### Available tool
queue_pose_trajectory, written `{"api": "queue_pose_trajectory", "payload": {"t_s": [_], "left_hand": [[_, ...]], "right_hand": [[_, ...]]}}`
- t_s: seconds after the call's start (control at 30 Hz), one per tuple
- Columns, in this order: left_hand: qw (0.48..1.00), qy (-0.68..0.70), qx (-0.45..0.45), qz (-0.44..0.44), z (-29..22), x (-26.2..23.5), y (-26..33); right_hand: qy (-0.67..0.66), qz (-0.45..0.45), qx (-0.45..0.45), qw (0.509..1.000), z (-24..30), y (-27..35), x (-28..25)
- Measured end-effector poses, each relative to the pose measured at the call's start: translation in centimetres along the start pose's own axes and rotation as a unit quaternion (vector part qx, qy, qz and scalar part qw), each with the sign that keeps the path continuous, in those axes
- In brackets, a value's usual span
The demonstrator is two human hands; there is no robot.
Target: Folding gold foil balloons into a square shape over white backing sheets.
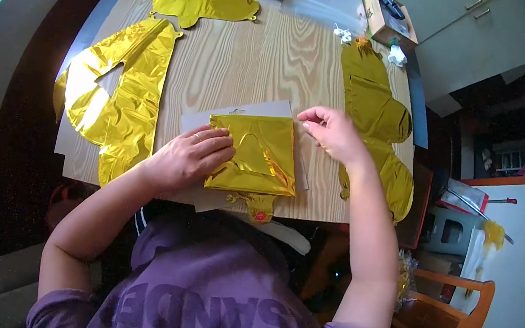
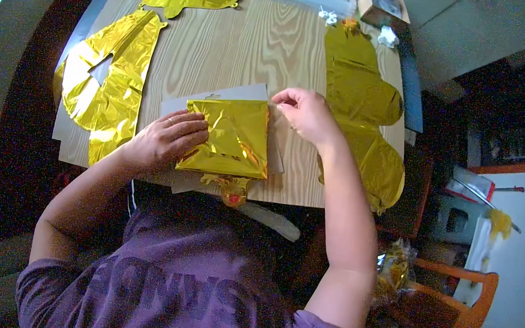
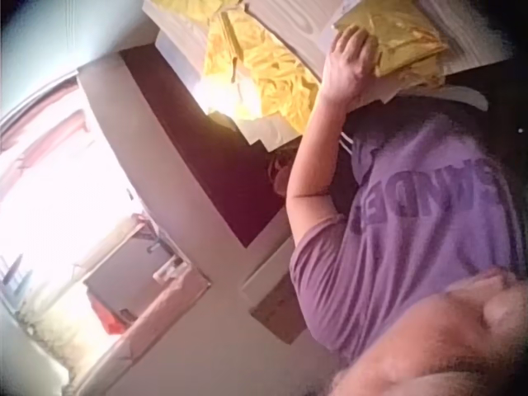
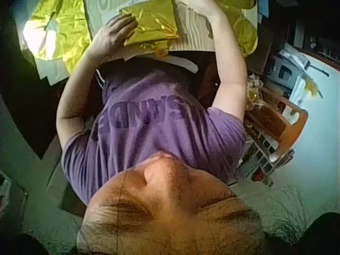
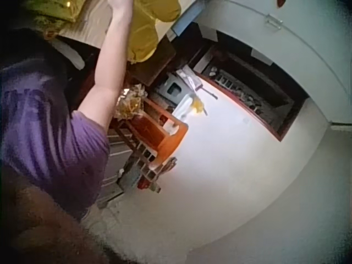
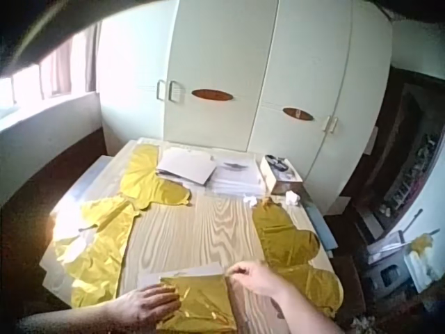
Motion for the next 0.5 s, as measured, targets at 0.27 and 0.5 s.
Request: {"api": "queue_pose_trajectory", "payload": {"t_s": [0.27,0.5], "left_hand": [[0.999,-0.024,-0.020,-0.012,0.4,-0.1,0.6],[0.995,-0.037,-0.073,0.057,0.3,0.0,1.5]], "right_hand": [[-0.013,0.094,0.064,0.993,0.3,-3.9,1.6],[0.205,-0.014,-0.157,0.966,3.8,-3.5,3.8]]}}
Point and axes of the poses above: each hand's wrist, its own y-axis away from the middle knuckle, its own x-axis out of the palm, z = x × y, the point moved 8 cm from there along -y, towards the middle knuckle, and after that the axes turned 15 degrees about -y, right-handed, at the moved point
